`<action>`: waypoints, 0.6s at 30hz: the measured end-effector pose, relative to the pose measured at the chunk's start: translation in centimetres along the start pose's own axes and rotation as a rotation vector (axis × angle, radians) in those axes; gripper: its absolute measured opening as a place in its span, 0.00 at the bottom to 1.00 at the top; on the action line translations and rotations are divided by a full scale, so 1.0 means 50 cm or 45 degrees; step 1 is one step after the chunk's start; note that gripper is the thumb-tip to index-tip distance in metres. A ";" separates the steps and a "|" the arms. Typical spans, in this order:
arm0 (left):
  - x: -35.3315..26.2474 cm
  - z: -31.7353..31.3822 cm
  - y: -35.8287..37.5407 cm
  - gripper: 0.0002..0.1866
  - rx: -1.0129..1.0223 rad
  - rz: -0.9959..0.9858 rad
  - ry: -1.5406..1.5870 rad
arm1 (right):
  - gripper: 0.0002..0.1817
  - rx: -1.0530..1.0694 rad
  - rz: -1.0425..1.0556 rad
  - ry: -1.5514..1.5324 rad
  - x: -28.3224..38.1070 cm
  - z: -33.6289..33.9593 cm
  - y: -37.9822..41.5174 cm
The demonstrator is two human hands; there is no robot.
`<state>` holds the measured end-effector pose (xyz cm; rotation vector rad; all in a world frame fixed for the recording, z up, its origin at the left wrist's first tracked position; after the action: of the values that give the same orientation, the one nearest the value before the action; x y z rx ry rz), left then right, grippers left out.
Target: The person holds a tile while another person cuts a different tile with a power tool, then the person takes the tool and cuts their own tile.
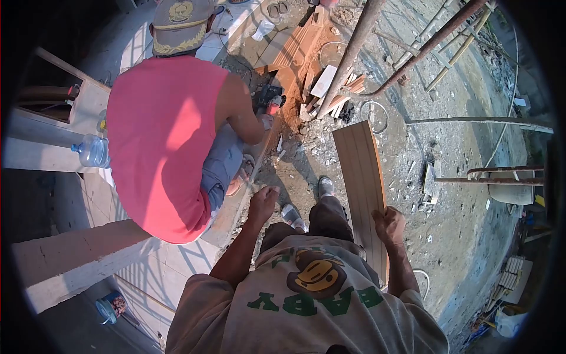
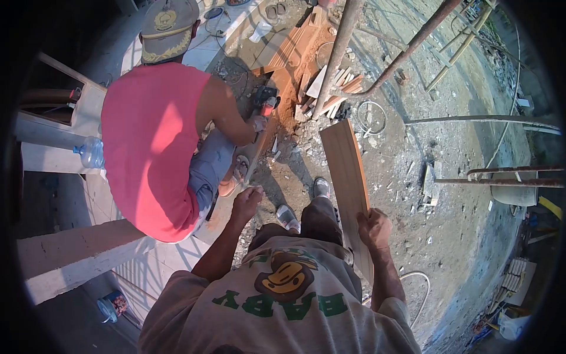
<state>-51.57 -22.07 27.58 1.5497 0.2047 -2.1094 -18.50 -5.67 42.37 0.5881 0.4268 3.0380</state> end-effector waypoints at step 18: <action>0.016 0.045 -0.084 0.21 -0.014 0.161 -0.048 | 0.15 0.153 0.014 0.114 0.116 -0.079 -0.138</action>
<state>-55.69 -19.63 26.87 1.4759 0.1020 -2.0337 -25.58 0.35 39.12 0.4617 0.6152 3.0743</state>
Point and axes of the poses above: each hand's wrist, its own y-axis away from the middle knuckle, its own z-axis out of the back of the hand, x = y × z, the point moved 6 cm from there along -y, towards the middle knuckle, and after that the axes turned 14 degrees about -z, right-handed, at the moved point
